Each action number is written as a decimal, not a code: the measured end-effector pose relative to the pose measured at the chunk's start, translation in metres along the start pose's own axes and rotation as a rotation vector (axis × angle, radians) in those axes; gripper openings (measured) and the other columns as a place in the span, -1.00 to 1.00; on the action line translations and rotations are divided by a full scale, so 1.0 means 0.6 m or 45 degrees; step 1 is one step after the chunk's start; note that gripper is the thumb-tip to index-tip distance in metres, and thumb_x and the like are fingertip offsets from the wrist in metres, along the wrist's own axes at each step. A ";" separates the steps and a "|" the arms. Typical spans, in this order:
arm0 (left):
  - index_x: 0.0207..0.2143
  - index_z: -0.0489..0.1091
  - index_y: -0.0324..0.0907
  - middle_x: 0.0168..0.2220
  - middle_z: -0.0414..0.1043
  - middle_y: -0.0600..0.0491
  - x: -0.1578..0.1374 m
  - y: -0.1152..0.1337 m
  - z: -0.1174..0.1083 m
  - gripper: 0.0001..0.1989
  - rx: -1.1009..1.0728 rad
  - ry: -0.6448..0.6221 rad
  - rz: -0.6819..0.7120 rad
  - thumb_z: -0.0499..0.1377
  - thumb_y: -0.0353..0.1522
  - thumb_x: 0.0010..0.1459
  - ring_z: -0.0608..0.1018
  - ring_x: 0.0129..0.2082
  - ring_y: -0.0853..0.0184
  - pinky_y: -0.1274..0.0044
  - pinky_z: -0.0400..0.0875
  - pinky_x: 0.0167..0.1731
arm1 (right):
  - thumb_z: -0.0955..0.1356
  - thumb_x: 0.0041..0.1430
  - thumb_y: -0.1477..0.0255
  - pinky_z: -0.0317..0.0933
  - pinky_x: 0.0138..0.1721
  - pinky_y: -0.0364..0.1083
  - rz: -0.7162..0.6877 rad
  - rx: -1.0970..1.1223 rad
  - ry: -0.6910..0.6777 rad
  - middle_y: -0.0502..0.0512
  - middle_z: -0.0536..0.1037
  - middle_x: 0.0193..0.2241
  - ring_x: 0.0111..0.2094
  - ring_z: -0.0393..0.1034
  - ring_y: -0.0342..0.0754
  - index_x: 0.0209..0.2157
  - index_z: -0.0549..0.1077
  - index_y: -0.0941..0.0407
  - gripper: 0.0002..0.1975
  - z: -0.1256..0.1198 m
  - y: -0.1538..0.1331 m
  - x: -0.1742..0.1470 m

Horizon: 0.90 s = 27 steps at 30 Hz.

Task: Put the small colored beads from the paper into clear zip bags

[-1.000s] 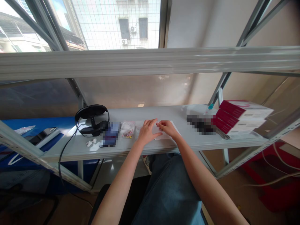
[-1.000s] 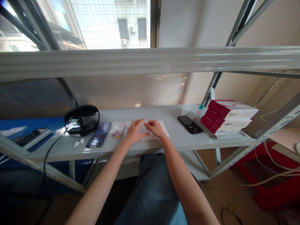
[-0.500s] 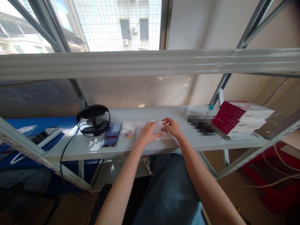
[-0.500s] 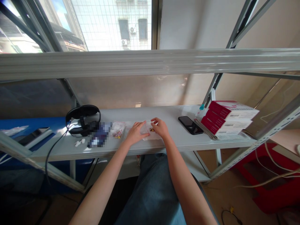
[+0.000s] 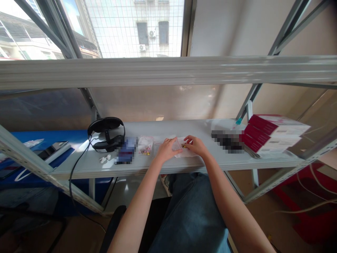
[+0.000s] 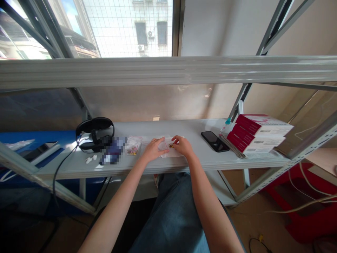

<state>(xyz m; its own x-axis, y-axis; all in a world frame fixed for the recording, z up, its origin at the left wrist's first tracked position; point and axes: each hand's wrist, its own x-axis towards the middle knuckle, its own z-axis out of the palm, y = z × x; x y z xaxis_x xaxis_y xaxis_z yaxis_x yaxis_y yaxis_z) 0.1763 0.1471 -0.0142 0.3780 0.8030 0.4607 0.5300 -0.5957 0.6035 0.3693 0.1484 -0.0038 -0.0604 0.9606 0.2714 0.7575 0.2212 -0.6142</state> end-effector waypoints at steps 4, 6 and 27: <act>-0.02 0.28 -0.13 -0.06 0.36 -0.06 0.000 -0.003 0.002 -0.43 -0.014 0.011 0.010 0.27 -0.19 -0.12 0.32 0.00 0.13 0.35 0.20 -0.01 | 0.31 -0.12 0.50 0.05 -0.47 -0.17 0.011 -0.038 0.012 -0.01 0.48 -0.45 -0.50 0.28 -0.16 -0.30 0.43 0.06 -0.75 -0.002 -0.003 -0.001; 0.00 0.27 -0.13 -0.04 0.35 -0.07 0.000 -0.003 0.002 -0.42 0.011 -0.005 0.012 0.26 -0.17 -0.11 0.32 0.01 0.12 0.34 0.20 -0.01 | 0.30 -0.13 0.52 0.03 -0.48 -0.17 0.038 -0.052 0.025 -0.02 0.49 -0.45 -0.51 0.27 -0.17 -0.30 0.43 0.06 -0.74 -0.005 -0.003 -0.002; 0.07 0.19 -0.17 0.00 0.33 -0.01 0.001 0.006 -0.001 -0.38 0.247 -0.079 0.048 0.19 -0.12 -0.02 0.32 0.02 0.21 0.40 0.24 0.00 | 0.33 -0.08 0.41 0.11 -0.44 -0.18 -0.092 0.036 0.033 -0.03 0.50 -0.46 -0.51 0.28 -0.18 -0.29 0.42 0.08 -0.77 -0.010 -0.015 -0.016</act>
<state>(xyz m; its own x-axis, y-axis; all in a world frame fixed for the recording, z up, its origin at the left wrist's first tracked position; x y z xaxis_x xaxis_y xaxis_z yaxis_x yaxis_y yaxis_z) 0.1777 0.1457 -0.0112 0.4429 0.7834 0.4361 0.6485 -0.6157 0.4475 0.3669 0.1362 0.0036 -0.0972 0.9372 0.3348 0.7329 0.2951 -0.6131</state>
